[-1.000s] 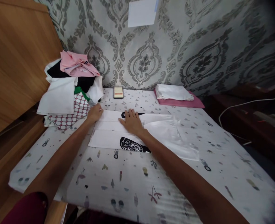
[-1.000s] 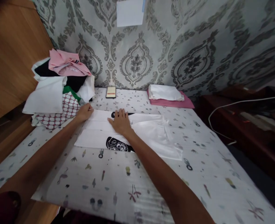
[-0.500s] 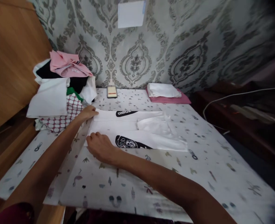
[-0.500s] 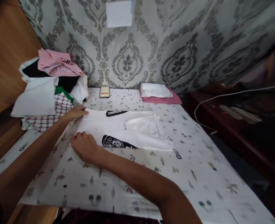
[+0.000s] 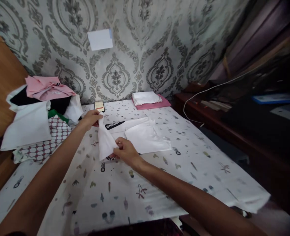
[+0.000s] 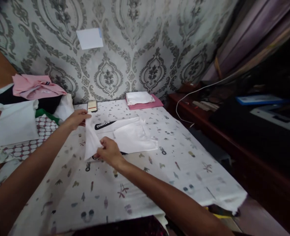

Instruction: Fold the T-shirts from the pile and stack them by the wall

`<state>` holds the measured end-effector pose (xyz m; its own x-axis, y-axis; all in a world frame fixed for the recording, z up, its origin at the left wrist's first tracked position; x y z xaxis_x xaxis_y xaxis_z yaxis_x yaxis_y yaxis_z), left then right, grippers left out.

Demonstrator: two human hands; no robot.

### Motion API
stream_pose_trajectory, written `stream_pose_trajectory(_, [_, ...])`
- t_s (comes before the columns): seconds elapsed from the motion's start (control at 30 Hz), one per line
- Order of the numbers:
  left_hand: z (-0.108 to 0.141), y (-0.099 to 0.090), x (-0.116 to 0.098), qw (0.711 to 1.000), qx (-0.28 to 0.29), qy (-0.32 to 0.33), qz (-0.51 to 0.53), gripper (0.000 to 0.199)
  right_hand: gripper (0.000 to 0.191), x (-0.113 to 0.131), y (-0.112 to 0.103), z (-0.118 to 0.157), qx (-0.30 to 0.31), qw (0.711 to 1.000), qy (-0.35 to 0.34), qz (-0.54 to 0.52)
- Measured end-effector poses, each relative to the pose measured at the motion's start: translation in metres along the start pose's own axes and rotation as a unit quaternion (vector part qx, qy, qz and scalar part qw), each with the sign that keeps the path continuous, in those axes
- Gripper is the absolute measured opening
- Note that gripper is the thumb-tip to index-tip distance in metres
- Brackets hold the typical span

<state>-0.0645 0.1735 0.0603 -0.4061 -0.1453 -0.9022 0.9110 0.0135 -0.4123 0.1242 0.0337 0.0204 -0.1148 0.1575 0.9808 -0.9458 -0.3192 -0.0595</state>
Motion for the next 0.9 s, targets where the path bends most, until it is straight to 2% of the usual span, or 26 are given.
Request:
stream_pose_trajectory(0.13, [-0.009,0.064,-0.001,0.999,0.032,-0.023,-0.033,0.025,0.018,-0.012,-0.033,0.013,-0.007,0.985,0.122,-0.118])
stream_pose_trajectory(0.23, [-0.015,0.091,0.010,0.997,0.041,-0.026,-0.053,0.022,0.020,-0.014,-0.044,0.017,0.022,0.976,0.154,-0.155])
stream_pose_trajectory(0.3, [-0.019,0.093,0.015,0.997,0.044,-0.009,-0.066,0.019,0.018,-0.014,-0.048,0.017,0.040,0.970,0.166,-0.173])
stream_pose_trajectory(0.43, [-0.026,0.079,0.016,0.990,0.043,0.060,-0.121,0.014,0.004,-0.015,-0.052,0.012,0.050,0.965,0.171,-0.194])
stream_pose_trajectory(0.5, [-0.029,0.075,0.015,0.981,0.039,0.107,-0.159,0.009,0.006,-0.015,-0.053,0.010,0.056,0.966,0.163,-0.190])
stream_pose_trajectory(0.57, [-0.031,0.076,0.016,0.969,0.041,0.154,-0.191,0.009,0.003,-0.014,-0.053,0.008,0.069,0.970,0.157,-0.174])
stream_pose_trajectory(0.67, [-0.034,0.083,0.018,0.953,0.050,0.202,-0.222,0.008,0.013,-0.012,-0.052,0.007,0.077,0.974,0.151,-0.148])
stream_pose_trajectory(0.9, [-0.039,0.094,0.024,0.939,0.046,0.238,-0.245,0.007,0.016,-0.022,-0.054,0.005,0.063,0.979,0.153,-0.119])
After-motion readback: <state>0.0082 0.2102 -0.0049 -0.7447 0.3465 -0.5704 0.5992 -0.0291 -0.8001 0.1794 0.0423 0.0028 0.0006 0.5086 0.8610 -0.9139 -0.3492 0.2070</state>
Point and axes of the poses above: each hand's wrist, its own z-axis away from the middle knuckle, its own y-axis out of the palm, x = y × z, the point moved 1 cm from there along -z, towards the middle knuckle, and after that the axes turned 2 degrees about z, right-handed, at the moved point
